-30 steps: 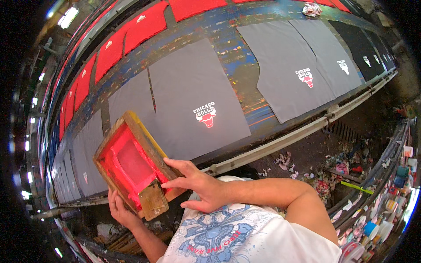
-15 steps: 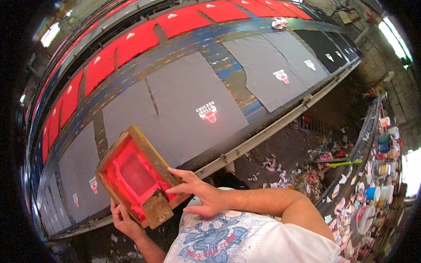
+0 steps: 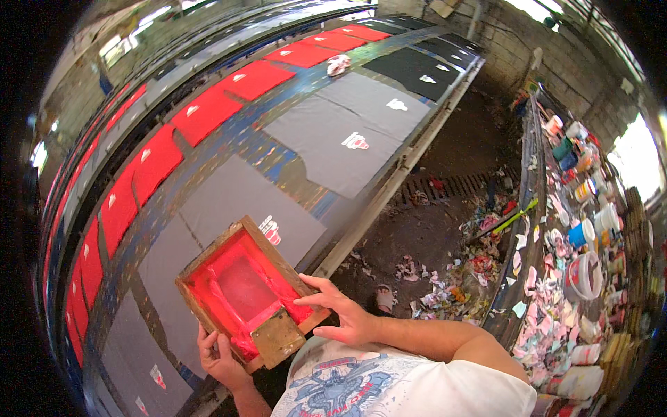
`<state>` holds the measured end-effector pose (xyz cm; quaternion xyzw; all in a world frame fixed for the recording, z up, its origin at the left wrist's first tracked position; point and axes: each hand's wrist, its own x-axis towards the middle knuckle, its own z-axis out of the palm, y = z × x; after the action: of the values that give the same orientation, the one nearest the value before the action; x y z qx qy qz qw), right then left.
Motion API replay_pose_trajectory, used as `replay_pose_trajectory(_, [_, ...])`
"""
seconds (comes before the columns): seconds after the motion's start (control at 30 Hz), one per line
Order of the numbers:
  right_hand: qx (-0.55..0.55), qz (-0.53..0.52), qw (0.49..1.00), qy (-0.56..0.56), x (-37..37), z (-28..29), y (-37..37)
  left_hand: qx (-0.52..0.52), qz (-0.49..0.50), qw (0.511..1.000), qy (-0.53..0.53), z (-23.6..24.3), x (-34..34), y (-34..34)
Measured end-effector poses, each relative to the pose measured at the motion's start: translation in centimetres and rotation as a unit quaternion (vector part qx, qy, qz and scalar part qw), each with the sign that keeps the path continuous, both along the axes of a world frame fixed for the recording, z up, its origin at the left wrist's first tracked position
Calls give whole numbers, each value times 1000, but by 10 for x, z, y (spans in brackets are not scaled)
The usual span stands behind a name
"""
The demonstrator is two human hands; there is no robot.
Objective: The person uses a wooden screen printing frame with red ink to print a Chicago Bulls logo onto a series of gray and black t-shirts laid out on a workbench. They repeatedly position the frame, pull the squeegee across the screen to transfer ink, and lift the frame to reveal the printed logo.
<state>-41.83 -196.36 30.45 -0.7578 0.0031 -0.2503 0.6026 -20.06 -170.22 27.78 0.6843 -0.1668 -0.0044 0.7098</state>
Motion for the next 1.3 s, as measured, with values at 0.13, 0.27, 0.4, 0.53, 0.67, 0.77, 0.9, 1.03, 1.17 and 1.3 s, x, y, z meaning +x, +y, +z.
replay_pose_trajectory(0.13, [18, -49, 999, -6, -38, -5, -35, 5, -45, 999, -5, 6, -17, -60])
replay_pose_trajectory(0.27, [3, -96, 995, -26, -83, -2, -92, 18, -86, 995, -56, 14, -47, -139])
replay_pose_trajectory(0.4, [-5, -119, 992, -38, -135, 7, -164, -18, -127, 991, -45, 22, -86, -223])
replay_pose_trajectory(0.53, [-41, -137, 989, -35, -184, 15, -233, 22, -139, 989, -35, 24, -116, -297])
replay_pose_trajectory(0.67, [-55, -139, 988, -33, -215, 27, -284, 27, -155, 987, -27, 31, -142, -352])
replay_pose_trajectory(0.77, [-51, -121, 991, -31, -224, 29, -318, 54, -140, 988, -42, 34, -152, -382])
replay_pose_trajectory(0.9, [-20, -93, 995, -40, -213, 19, -363, 65, -133, 987, -62, 37, -147, -418])
replay_pose_trajectory(1.03, [-13, -57, 998, -34, -195, 10, -419, 64, -101, 990, -75, 28, -138, -458])
replay_pose_trajectory(1.17, [-22, -17, 999, -27, -174, 10, -490, 51, -67, 994, -69, 13, -129, -512])
replay_pose_trajectory(1.3, [-31, -12, 999, 3, -162, 15, -558, 8, -68, 997, -29, 6, -127, -576])
